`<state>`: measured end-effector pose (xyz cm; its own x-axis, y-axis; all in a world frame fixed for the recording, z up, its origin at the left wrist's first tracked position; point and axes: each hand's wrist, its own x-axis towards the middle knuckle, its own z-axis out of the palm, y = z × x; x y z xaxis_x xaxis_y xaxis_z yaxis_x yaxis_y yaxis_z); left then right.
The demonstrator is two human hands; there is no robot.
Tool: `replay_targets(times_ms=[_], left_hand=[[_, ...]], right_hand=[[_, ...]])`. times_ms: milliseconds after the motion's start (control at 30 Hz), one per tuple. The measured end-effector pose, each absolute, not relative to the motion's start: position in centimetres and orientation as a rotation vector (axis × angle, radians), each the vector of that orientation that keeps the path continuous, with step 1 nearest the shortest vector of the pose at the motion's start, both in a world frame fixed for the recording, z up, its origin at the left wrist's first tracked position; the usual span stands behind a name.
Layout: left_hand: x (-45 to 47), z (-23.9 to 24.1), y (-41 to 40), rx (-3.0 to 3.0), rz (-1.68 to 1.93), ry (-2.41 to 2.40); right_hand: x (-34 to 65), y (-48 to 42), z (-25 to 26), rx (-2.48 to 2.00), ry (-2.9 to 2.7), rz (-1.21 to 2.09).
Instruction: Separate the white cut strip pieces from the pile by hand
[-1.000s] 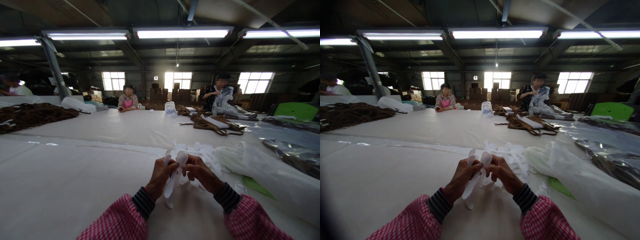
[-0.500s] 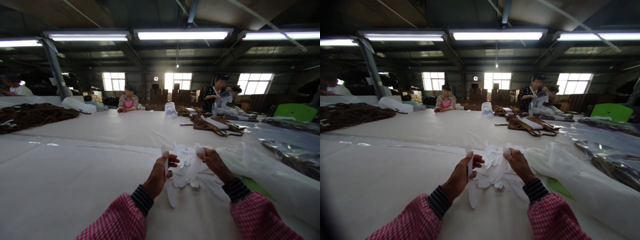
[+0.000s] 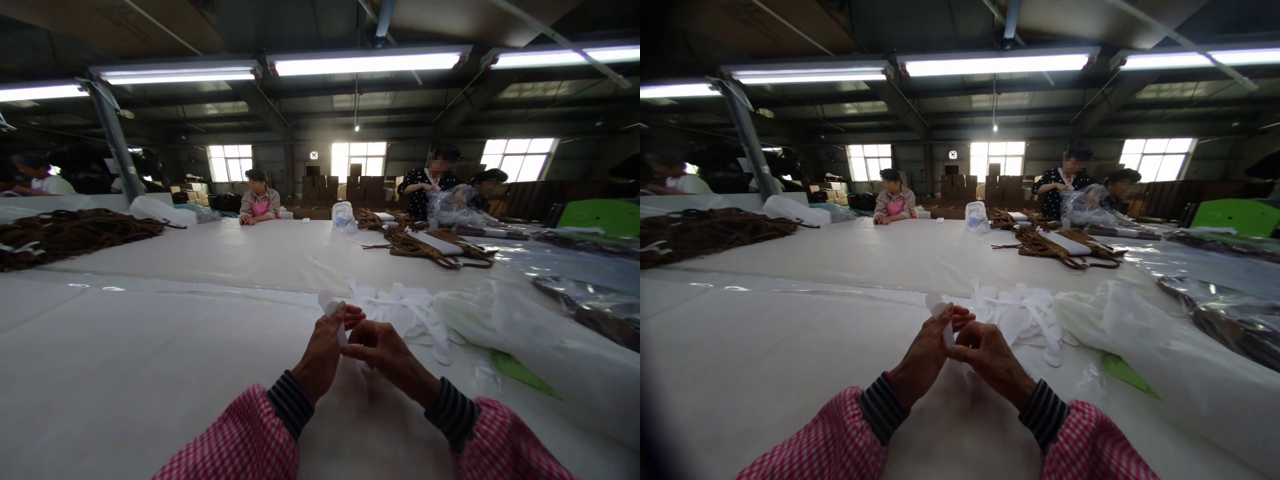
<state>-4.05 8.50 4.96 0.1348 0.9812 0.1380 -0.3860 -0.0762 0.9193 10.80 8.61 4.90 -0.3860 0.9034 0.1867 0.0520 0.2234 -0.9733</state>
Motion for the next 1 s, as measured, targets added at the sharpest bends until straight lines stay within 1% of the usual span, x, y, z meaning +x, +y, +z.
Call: replay_targets(times_ms=[133, 600, 833, 1000], left_hand=[[-3.8, 5.2, 8.0, 1.067, 1.305, 0.771], [-3.5, 5.5, 7.1, 1.096, 1.177, 0.61], [-3.6, 5.6, 7.1, 1.098, 1.168, 0.608], [-3.4, 5.5, 7.2, 1.1, 1.13, 0.585]], right_hand=[[10.6, 8.4, 4.9, -0.905, -1.58, 1.353], [10.4, 8.2, 5.0, -0.809, -1.53, 1.338], [10.4, 8.4, 4.6, -0.872, -1.564, 1.202], [10.6, 8.2, 4.9, -0.844, -1.572, 1.289]])
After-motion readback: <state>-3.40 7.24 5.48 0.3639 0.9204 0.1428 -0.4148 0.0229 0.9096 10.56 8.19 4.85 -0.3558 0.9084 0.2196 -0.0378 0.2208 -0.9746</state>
